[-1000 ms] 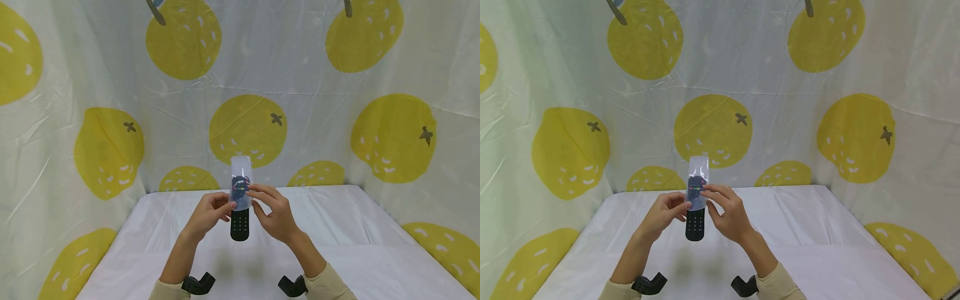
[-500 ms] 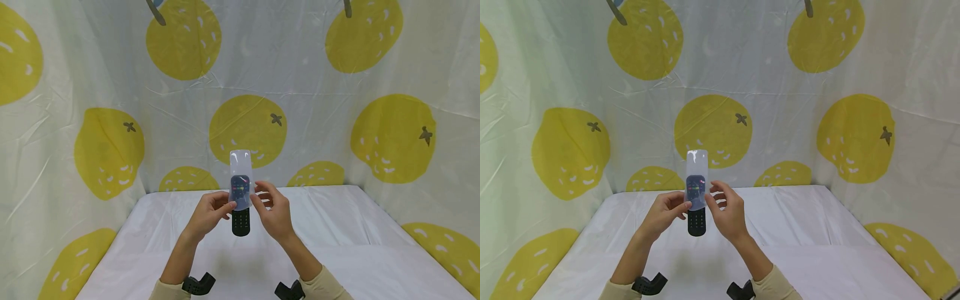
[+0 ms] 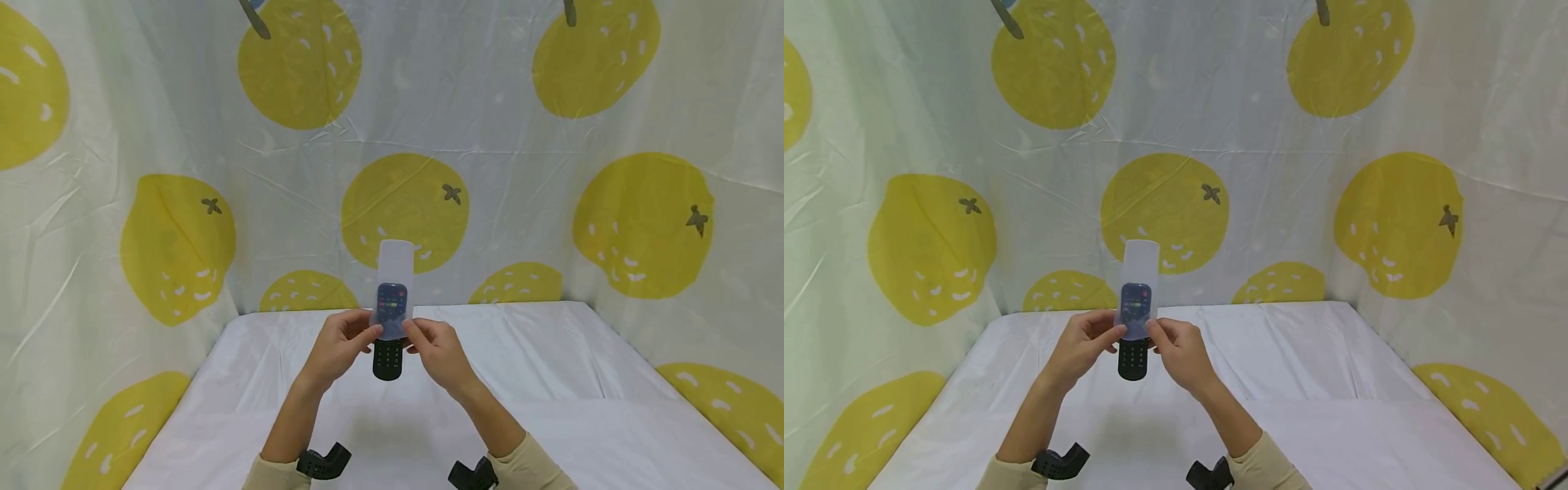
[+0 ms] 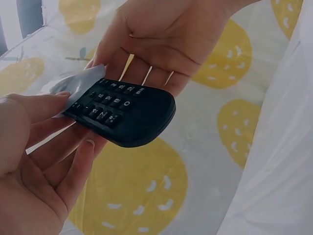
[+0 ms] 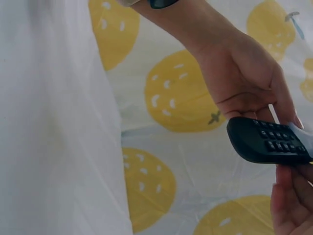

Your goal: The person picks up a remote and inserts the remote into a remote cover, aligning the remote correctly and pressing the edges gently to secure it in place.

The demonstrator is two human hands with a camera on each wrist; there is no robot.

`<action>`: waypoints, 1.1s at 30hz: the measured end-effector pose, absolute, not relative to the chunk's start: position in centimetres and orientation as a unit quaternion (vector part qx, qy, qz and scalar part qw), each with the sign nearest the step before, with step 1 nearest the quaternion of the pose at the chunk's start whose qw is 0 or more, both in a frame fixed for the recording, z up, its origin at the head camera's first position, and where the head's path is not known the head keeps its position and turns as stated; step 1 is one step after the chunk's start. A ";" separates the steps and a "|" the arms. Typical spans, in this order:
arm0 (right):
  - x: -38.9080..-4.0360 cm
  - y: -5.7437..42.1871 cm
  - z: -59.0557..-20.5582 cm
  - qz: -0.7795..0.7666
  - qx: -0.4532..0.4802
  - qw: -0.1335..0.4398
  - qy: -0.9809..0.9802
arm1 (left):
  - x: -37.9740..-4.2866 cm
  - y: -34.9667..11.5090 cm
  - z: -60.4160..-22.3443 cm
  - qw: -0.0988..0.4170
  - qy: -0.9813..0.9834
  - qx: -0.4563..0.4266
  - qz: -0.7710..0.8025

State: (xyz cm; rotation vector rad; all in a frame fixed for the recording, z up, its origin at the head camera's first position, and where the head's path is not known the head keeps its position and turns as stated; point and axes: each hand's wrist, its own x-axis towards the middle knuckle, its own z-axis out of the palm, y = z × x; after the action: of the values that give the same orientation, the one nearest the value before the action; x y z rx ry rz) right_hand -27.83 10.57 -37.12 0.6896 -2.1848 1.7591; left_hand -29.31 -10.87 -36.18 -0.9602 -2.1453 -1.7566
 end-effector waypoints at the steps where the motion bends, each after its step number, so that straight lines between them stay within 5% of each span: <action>1: -27.9 10.6 -37.1 0.602 0.235 0.132 -0.752 | -29.3 -10.8 -36.2 0.102 -0.726 -0.328 -0.595; 33: -27.8 10.4 -37.7 0.585 0.274 0.140 -0.751 | -29.3 -10.3 -36.5 0.154 -0.717 -0.310 -0.605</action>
State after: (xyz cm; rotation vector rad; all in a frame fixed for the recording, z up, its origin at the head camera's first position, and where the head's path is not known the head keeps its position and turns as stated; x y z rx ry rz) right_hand -27.83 10.43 -37.68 0.7908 -2.1689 1.6895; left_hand -29.31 -10.34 -36.49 -0.8872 -2.0565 -1.7331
